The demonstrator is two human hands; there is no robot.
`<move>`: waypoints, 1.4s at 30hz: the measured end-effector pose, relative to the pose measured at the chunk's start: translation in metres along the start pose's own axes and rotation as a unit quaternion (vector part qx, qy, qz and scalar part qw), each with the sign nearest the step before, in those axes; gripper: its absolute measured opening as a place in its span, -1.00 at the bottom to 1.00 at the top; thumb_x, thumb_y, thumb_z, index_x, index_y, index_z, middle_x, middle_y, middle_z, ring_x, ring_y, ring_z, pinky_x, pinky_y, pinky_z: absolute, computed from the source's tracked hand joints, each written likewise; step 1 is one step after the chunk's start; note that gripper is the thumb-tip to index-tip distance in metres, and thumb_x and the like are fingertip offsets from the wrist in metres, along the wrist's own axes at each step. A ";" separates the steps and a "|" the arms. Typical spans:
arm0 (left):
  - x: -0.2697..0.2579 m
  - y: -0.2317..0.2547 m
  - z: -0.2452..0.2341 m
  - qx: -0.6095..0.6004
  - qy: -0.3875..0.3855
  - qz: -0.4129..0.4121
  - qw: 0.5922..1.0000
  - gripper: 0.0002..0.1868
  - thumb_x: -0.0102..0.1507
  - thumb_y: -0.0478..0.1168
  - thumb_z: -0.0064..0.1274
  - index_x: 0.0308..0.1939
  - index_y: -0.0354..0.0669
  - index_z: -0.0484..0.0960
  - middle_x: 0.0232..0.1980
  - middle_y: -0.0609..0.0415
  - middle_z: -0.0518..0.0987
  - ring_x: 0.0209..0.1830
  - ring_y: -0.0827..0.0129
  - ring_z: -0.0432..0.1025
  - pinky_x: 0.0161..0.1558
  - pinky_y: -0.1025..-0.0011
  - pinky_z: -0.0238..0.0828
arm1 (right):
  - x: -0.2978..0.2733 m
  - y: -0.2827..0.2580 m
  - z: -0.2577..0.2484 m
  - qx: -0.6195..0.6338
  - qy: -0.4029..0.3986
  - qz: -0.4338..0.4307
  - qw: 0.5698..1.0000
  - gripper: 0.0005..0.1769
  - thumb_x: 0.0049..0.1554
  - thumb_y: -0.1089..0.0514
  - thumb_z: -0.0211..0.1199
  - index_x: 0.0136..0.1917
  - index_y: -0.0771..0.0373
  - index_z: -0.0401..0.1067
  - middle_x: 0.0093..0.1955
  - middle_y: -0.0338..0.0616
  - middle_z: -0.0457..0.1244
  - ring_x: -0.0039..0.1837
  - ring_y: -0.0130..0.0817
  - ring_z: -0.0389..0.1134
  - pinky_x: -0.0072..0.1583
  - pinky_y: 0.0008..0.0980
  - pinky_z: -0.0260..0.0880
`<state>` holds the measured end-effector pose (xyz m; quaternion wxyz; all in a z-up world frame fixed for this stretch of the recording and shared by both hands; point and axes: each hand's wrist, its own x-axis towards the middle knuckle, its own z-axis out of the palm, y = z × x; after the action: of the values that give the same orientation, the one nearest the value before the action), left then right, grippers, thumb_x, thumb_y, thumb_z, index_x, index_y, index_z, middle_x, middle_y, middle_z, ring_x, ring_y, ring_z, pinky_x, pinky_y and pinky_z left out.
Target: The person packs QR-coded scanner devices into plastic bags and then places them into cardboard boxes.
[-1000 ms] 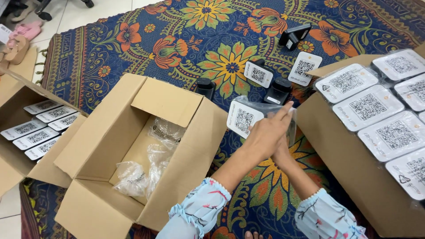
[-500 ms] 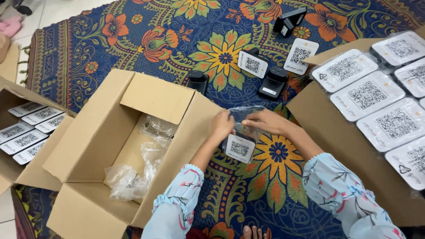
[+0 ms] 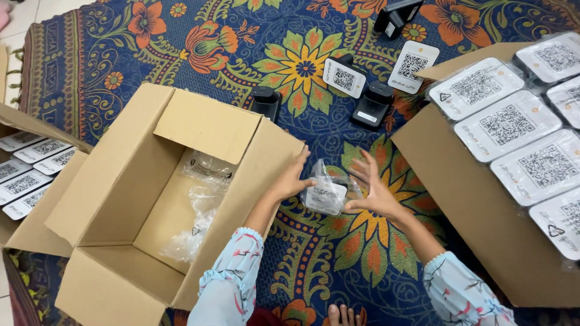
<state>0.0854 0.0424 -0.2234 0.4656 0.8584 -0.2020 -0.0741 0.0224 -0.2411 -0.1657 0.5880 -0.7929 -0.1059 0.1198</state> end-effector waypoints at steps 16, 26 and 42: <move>0.032 0.015 0.045 -0.002 0.170 -0.189 0.967 -0.73 0.23 -0.12 0.22 -0.15 -0.19 0.53 -0.30 -0.04 0.69 -0.35 0.16 0.60 -0.27 0.22 0.45 | -0.012 0.000 0.045 -0.292 0.190 -0.277 0.896 -0.11 0.12 -0.29 0.40 0.41 0.28 0.07 0.33 0.07 0.08 0.35 -0.05 0.23 0.29 -0.06 0.39; 0.027 0.026 0.026 0.045 0.107 -0.119 0.986 -0.66 0.33 -0.05 0.07 0.04 -0.24 0.57 0.08 -0.25 0.61 -0.04 0.03 0.58 0.02 0.19 0.49 | 0.048 0.026 0.028 -0.118 -0.004 0.004 0.993 -0.47 0.15 -0.12 0.25 0.27 0.22 0.47 -0.19 -0.07 0.45 -0.28 -0.23 0.50 -0.23 -0.23 0.47; -0.174 0.111 -0.188 -0.483 0.263 -0.215 0.807 -0.25 0.26 0.07 0.15 0.39 -0.33 0.39 0.21 -0.10 0.60 0.16 0.19 0.53 0.11 0.16 0.52 | 0.070 -0.199 0.143 0.178 -0.126 0.063 0.974 0.00 0.03 0.25 0.37 0.52 0.05 -0.22 0.31 -0.16 0.18 0.31 -0.31 0.32 0.15 -0.19 0.47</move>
<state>-0.0441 0.2058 -0.0372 0.8276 0.5306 0.1803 -0.0319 0.0389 -0.0325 -0.0194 0.6926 -0.6593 -0.1062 0.2727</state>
